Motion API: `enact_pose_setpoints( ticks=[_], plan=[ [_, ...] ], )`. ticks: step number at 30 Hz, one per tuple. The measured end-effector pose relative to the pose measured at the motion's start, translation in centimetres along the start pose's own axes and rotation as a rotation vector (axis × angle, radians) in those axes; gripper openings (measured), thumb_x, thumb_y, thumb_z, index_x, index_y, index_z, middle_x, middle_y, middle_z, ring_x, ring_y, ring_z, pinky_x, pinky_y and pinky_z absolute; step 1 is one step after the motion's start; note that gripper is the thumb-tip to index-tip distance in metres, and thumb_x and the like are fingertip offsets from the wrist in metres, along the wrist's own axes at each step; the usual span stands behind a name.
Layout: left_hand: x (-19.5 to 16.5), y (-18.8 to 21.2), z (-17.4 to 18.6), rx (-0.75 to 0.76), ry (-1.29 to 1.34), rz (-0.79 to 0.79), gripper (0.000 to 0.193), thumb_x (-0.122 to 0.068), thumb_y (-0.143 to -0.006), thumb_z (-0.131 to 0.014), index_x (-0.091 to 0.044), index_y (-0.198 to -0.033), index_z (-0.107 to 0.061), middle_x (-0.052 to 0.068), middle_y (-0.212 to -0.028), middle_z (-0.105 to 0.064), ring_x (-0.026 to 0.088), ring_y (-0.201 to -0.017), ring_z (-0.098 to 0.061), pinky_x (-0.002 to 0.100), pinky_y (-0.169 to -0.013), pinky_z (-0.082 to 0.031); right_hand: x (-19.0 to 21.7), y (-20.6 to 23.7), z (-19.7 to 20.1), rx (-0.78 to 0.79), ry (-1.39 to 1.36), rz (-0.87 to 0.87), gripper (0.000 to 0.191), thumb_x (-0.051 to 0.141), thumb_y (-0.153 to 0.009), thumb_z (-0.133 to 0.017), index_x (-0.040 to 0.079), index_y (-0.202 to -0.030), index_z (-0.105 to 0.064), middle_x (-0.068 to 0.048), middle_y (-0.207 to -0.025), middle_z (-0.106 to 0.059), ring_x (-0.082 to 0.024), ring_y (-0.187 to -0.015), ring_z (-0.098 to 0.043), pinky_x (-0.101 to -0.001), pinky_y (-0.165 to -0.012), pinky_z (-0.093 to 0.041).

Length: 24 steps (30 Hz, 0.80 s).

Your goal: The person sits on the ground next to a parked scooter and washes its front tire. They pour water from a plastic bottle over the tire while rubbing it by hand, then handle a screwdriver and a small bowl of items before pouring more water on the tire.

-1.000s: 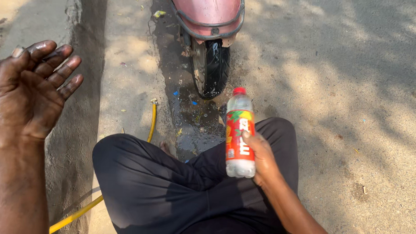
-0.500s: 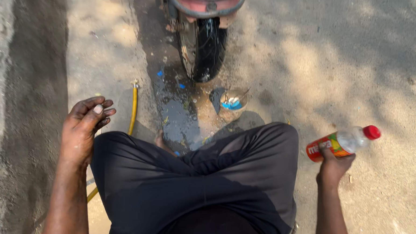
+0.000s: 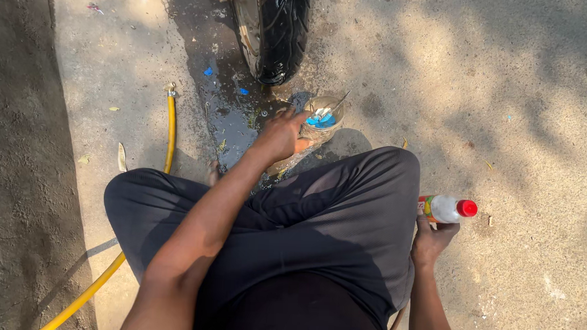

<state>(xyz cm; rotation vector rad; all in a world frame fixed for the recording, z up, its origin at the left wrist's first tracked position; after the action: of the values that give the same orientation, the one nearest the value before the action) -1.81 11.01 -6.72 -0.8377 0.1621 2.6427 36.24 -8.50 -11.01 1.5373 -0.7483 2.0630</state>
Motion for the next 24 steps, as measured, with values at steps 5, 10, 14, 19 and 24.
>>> enact_pose_setpoints(
  ticks=[5,10,14,19,24],
  plan=[
    [1.1,-3.5,-4.3,-0.048,-0.146,0.02,0.051,-0.03,-0.083,-0.077,-0.01,-0.128,-0.064,0.034,-0.148,-0.043,0.047,-0.131,-0.049,0.05,-0.108,-0.043,-0.8,2.7,2.9,-0.016,0.257,-0.084,0.083,0.012,-0.09,-0.081,-0.009,-0.153,-0.03,-0.024,-0.148,-0.047,-0.03,-0.129,-0.054,-0.0374,-0.101,-0.047],
    [3.8,-0.4,-3.4,-0.062,-0.126,-0.053,0.035,-0.03,-0.087,-0.074,-0.007,-0.113,-0.068,0.03,-0.145,-0.053,0.045,-0.116,-0.064,0.049,-0.096,-0.054,0.0,8.3,5.3,-0.058,0.275,-0.297,0.041,0.014,-0.097,-0.07,-0.006,-0.133,-0.064,-0.021,-0.12,-0.066,-0.026,-0.108,-0.065,-0.0345,-0.094,-0.05],
    [5.5,4.0,-1.6,0.118,-0.187,-0.014,0.032,-0.031,-0.087,-0.073,-0.009,-0.109,-0.069,0.022,-0.13,-0.064,0.042,-0.107,-0.068,0.051,-0.094,-0.054,7.3,7.9,3.0,0.07,0.406,0.199,0.027,0.014,-0.099,-0.068,-0.001,-0.122,-0.068,-0.017,-0.126,-0.065,-0.029,-0.117,-0.062,-0.0388,-0.102,-0.05],
    [5.1,7.4,0.1,-0.042,-0.121,-0.046,0.034,-0.029,-0.082,-0.076,-0.009,-0.108,-0.071,0.026,-0.13,-0.061,0.042,-0.107,-0.066,0.05,-0.092,-0.053,15.2,3.5,-7.2,0.375,0.415,0.496,0.031,0.025,-0.096,-0.07,0.003,-0.118,-0.069,-0.016,-0.129,-0.064,-0.035,-0.123,-0.062,-0.0435,-0.106,-0.049],
    [5.8,8.4,-0.9,-0.053,-0.032,0.091,0.037,-0.033,-0.083,-0.076,-0.007,-0.108,-0.07,0.025,-0.13,-0.061,0.04,-0.114,-0.064,0.049,-0.097,-0.052,15.9,1.0,-21.8,0.809,0.382,0.486,0.045,0.035,-0.089,-0.071,0.003,-0.122,-0.069,-0.018,-0.126,-0.066,-0.035,-0.118,-0.063,-0.0435,-0.102,-0.049]
  ],
)
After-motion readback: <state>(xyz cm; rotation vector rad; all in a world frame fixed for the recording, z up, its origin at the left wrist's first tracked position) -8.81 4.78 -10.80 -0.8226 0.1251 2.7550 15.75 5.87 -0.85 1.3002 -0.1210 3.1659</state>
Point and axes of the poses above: each hand's wrist, its own y-axis away from the middle knuckle, its own z-axis out of the back of the hand, x = y × z, the point moved 4 cm from there along -y, towards the middle knuckle
